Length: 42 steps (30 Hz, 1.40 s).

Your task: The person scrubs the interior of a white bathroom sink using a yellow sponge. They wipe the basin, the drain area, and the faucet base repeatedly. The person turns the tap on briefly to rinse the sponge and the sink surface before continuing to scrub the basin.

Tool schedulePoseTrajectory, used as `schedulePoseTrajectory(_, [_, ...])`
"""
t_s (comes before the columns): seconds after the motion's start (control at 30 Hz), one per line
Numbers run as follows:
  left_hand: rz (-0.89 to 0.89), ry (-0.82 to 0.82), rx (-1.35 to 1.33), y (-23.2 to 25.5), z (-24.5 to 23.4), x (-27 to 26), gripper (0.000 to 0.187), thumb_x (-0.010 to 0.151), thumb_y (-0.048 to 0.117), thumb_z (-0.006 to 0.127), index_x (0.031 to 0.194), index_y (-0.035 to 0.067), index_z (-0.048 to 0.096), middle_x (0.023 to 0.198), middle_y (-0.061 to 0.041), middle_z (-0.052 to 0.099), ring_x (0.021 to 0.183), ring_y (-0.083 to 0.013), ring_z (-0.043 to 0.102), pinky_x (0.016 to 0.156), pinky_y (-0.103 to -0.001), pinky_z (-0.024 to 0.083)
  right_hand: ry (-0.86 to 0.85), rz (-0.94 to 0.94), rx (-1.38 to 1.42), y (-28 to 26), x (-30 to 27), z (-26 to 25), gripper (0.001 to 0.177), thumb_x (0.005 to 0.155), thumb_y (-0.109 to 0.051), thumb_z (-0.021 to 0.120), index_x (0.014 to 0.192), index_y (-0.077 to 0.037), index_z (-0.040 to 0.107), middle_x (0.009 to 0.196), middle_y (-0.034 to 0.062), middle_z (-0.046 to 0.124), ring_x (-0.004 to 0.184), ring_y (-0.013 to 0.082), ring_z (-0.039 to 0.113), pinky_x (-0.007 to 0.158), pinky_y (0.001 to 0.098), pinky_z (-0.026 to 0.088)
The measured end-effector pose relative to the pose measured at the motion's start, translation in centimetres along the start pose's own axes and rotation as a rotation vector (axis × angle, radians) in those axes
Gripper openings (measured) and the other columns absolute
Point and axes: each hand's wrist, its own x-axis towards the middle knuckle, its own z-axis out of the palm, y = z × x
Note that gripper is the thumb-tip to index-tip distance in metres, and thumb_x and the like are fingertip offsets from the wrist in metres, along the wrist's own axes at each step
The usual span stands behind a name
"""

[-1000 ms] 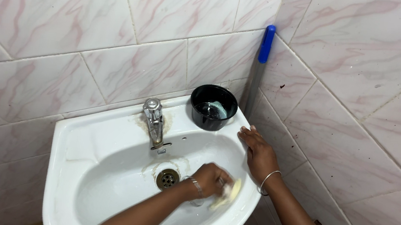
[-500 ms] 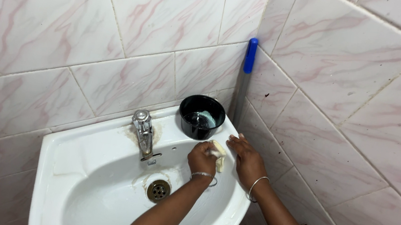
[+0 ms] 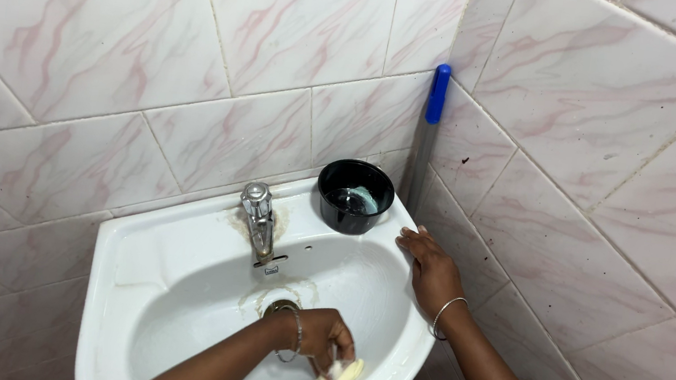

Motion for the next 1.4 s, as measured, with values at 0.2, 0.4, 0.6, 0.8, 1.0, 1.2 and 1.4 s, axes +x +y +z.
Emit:
schedulePoseTrajectory(0.2, [0.299,0.578,-0.212,2.1,-0.3,8.2,0.03,0.072,-0.004,0.084,0.1,0.005,0.077,0.096,-0.004,0.078,0.081,-0.0106,0.071,0.077,-0.025,0.059,-0.027,0.033,-0.013,0.3,0.1,-0.1,0.042,0.086,0.012,0.052,0.117,-0.009,0.073,0.14,0.0062,0.063,0.141,0.0286,0.047,0.115,0.0391,0.041])
schedulePoseTrajectory(0.4, [0.024,1.294,-0.372,2.3,-0.4,12.1,0.023,0.078,-0.007,0.076,0.098,0.004,0.079,0.093,-0.008,0.08,0.08,-0.0148,0.074,0.076,-0.028,0.059,0.001,0.009,-0.01,0.5,0.0,0.1,0.04,0.086,0.012,0.053,0.115,-0.008,0.072,0.139,0.0065,0.064,0.14,0.029,0.049,0.115,0.0389,0.042])
schedulePoseTrajectory(0.6, [0.095,0.517,-0.077,1.3,0.1,7.5,0.037,0.069,-0.004,0.086,0.103,0.008,0.078,0.105,-0.004,0.077,0.09,-0.0148,0.073,0.083,-0.026,0.059,-0.011,0.006,-0.021,0.6,0.0,0.1,0.041,0.086,0.013,0.053,0.115,-0.008,0.073,0.139,0.0069,0.064,0.14,0.0291,0.049,0.115,0.0394,0.042])
schedulePoseTrajectory(0.8, [-0.085,-0.215,0.208,-4.2,-0.9,-0.1,0.036,0.069,-0.004,0.083,0.103,0.008,0.077,0.1,-0.005,0.076,0.087,-0.0143,0.071,0.076,-0.031,0.06,-0.017,0.026,-0.027,0.1,0.0,-0.2,0.039,0.086,0.012,0.054,0.114,-0.008,0.073,0.139,0.0056,0.064,0.14,0.0286,0.048,0.116,0.0391,0.04])
schedulePoseTrajectory(1.0, [0.064,0.2,0.05,0.3,-0.3,4.7,0.025,0.075,-0.005,0.079,0.096,0.008,0.077,0.093,-0.008,0.078,0.079,-0.0163,0.069,0.073,-0.031,0.059,-0.008,0.031,-0.008,0.4,0.1,-0.1,0.038,0.087,0.01,0.054,0.114,-0.008,0.073,0.138,0.0049,0.064,0.14,0.0278,0.05,0.116,0.0382,0.042])
schedulePoseTrajectory(1.2, [0.325,0.962,-0.116,5.1,0.6,8.3,0.028,0.079,-0.012,0.068,0.102,0.002,0.075,0.106,-0.01,0.077,0.092,-0.0192,0.076,0.085,-0.029,0.06,-0.014,0.048,-0.011,0.3,0.1,-0.1,0.041,0.086,0.011,0.053,0.116,-0.009,0.073,0.139,0.004,0.064,0.139,0.0277,0.05,0.114,0.0377,0.043])
schedulePoseTrajectory(1.4, [-0.072,0.27,-0.11,1.2,1.9,1.4,0.04,0.087,-0.007,0.058,0.122,0.007,0.073,0.113,-0.011,0.076,0.077,-0.0275,0.073,0.066,-0.039,0.058,-0.021,0.059,-0.016,0.1,0.0,-0.2,0.04,0.087,0.012,0.053,0.115,-0.008,0.073,0.141,0.0033,0.063,0.14,0.028,0.049,0.115,0.0376,0.042])
